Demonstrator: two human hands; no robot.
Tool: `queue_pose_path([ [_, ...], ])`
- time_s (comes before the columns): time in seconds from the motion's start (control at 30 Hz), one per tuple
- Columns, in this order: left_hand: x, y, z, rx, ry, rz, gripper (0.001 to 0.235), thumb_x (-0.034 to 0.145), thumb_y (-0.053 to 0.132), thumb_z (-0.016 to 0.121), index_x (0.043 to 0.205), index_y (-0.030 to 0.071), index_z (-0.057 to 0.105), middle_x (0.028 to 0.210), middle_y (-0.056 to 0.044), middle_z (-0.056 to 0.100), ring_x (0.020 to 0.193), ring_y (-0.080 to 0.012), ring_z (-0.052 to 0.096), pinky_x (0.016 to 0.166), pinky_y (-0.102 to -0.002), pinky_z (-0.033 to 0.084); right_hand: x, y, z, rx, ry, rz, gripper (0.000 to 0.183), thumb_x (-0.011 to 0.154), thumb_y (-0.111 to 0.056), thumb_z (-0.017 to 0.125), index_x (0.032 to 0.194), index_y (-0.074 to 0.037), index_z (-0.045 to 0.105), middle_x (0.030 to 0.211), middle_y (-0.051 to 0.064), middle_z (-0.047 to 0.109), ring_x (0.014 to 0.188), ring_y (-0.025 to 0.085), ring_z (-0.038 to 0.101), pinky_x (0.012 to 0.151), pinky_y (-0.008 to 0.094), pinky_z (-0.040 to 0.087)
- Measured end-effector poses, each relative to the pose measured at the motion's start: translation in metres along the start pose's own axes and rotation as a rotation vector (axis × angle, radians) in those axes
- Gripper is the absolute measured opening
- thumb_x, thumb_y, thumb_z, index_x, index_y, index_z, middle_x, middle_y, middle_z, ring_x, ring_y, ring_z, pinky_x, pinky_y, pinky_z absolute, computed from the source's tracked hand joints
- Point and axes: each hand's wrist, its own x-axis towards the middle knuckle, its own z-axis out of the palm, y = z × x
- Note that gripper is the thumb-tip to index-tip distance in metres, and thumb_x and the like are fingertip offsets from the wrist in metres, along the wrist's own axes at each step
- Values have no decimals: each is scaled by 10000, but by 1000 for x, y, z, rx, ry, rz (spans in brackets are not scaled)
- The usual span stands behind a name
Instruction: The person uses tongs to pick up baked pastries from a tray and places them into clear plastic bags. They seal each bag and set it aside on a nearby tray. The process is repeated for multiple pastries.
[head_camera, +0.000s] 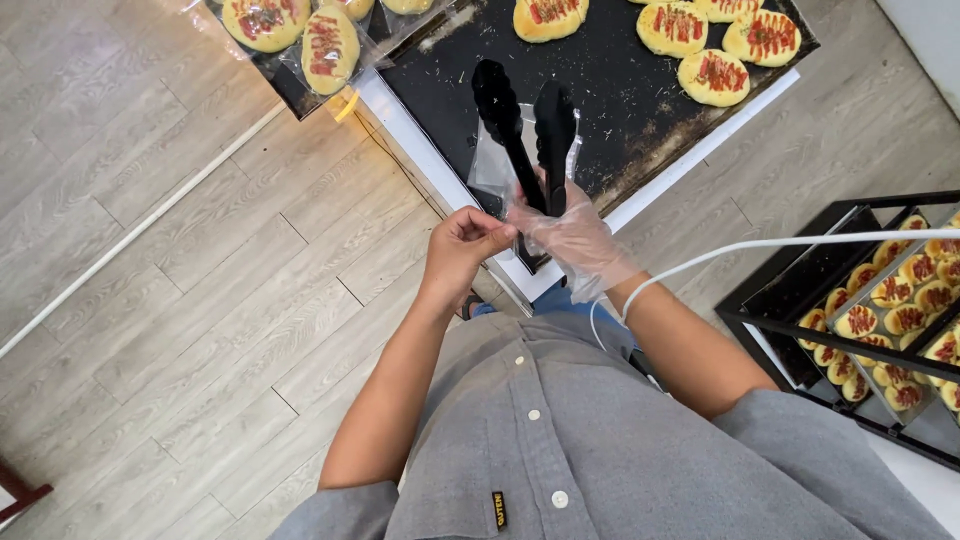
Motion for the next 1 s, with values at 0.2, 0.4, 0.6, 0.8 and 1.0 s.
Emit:
queue_pose_path([
  [0.2, -2, -1, -1, -389, -4, -55, 201, 760, 145, 647, 741, 43, 474, 756, -53, 535, 777, -179, 611, 741, -397, 529, -2, 0, 0, -183, -2, -40, 158, 677, -41, 693, 765, -80, 567, 618, 2, 572, 572, 39, 543, 525, 162, 470],
  [0.4, 3, 1, -12, -425, -26, -103, 203, 804, 123, 585, 940, 55, 450, 876, -92, 612, 748, -150, 636, 699, -273, 547, 14, -9, 4, 149, 92, 99, 219, 632, 13, 718, 692, -27, 511, 598, 78, 553, 525, 111, 547, 525, 158, 438],
  [0.6, 10, 6, -20, -463, 15, -65, 285, 767, 68, 622, 1006, 21, 477, 829, -58, 609, 639, -85, 612, 621, -193, 542, -16, -50, 4, -139, -58, 180, 170, 706, -127, 676, 755, -96, 517, 645, 54, 583, 480, 74, 480, 436, 140, 341],
  [0.8, 10, 19, -13, -87, 124, 79, 245, 845, 291, 537, 847, 46, 540, 543, -33, 446, 382, -44, 332, 336, -147, 332, -11, -17, -4, 101, -165, 219, 273, 619, 49, 680, 780, -48, 482, 614, 85, 509, 417, 129, 479, 370, 184, 344],
  [1.0, 12, 23, -12, 323, 204, 170, 446, 829, 390, 553, 512, 78, 519, 376, -51, 465, 338, -78, 407, 358, -169, 352, -21, -60, 5, 73, -119, 154, 71, 735, -18, 572, 756, -63, 521, 464, 82, 450, 364, 119, 458, 349, 173, 360],
])
